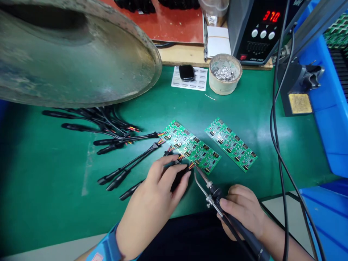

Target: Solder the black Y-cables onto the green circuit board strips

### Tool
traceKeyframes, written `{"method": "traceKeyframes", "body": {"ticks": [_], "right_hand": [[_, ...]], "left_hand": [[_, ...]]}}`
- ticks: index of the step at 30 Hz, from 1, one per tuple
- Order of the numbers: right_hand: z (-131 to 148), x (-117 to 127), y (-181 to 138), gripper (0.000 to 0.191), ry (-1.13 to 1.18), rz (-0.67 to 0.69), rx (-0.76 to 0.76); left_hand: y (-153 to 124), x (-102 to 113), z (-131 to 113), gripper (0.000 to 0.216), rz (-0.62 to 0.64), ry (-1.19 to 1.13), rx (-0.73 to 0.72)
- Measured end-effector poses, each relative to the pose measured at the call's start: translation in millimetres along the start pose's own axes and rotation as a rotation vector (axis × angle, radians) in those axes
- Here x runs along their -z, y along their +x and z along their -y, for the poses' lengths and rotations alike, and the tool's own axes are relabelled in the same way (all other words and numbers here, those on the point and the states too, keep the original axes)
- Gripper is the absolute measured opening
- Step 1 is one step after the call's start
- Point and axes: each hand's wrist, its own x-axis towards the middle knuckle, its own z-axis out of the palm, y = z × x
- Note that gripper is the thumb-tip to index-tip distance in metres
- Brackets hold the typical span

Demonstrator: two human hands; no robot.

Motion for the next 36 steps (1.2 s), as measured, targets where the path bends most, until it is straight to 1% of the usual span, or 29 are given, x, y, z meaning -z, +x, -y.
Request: {"method": "traceKeyframes", "body": {"ticks": [6,18,23,30,36], "right_hand": [[-0.4,-2.0,-1.3,0.054,0.009,-0.016,-0.001],[-0.8,-0.7,-2.0,0.059,0.036,-0.011,0.007],[-1.0,-1.4,-2.8,0.058,0.046,-0.023,0.017],[-1.5,-0.7,-2.7,0.060,0.028,0.004,0.001],[-0.9,-1.2,-2.2,0.059,0.033,-0.003,-0.001]], "left_hand": [[0.8,-1.9,-2.0,0.014,0.003,0.009,0.005],[-1.6,-2.0,-0.2,0.015,0.026,0.034,-0.003],[-1.7,-2.3,-0.2,0.017,0.016,0.030,-0.005],[-1.0,-3.1,-0.1,0.016,0.019,0.038,0.002],[-1.6,-4.8,-1.7,0.015,-0.007,0.027,0.009]]}}
